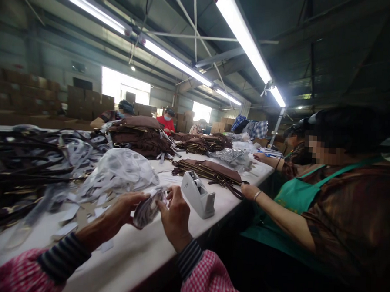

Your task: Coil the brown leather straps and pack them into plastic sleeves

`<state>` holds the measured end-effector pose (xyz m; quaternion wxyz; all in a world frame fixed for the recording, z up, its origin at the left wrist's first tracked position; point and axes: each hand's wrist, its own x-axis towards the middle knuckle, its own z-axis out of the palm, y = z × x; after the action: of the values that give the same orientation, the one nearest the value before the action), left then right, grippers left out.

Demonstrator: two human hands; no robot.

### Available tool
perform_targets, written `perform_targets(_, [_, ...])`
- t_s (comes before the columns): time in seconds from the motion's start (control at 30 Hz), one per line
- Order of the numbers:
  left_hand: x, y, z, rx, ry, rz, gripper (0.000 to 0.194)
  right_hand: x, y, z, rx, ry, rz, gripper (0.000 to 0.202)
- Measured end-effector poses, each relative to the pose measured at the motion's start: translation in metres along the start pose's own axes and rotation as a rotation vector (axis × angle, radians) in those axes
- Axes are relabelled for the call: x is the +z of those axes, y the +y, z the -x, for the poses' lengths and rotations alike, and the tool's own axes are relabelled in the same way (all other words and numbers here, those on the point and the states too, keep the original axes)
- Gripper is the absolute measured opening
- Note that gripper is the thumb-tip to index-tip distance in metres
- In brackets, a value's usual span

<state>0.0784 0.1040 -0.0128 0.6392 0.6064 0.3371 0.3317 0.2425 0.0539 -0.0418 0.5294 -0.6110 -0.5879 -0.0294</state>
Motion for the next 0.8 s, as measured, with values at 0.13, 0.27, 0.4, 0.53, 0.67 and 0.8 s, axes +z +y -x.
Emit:
perform_targets(0.13, [0.0, -0.002, 0.001, 0.035, -0.03, 0.053, 0.039, -0.018, -0.009, -0.004, -0.54, -0.063, 0.266, 0.034])
perform_targets(0.27, [0.001, -0.007, 0.006, 0.078, -0.153, 0.036, 0.031, -0.02, -0.005, -0.01, -0.788, -0.172, 0.417, 0.029])
perform_targets(0.4, [-0.001, -0.007, 0.012, 0.123, -0.234, 0.07, 0.034, -0.01, 0.009, -0.011, -0.861, -0.099, 0.477, 0.027])
perform_targets(0.53, [0.001, -0.005, 0.013, 0.046, -0.216, 0.036, 0.028, -0.003, 0.017, -0.009, -0.813, -0.075, 0.53, 0.026])
perform_targets(0.67, [0.001, -0.001, 0.009, -0.016, -0.169, -0.073, 0.02, 0.002, 0.021, -0.007, -0.826, -0.005, 0.562, 0.026])
perform_targets(0.8, [-0.002, 0.0, 0.013, 0.001, -0.162, -0.199, 0.013, 0.004, 0.019, -0.004, -0.767, -0.065, 0.549, 0.026])
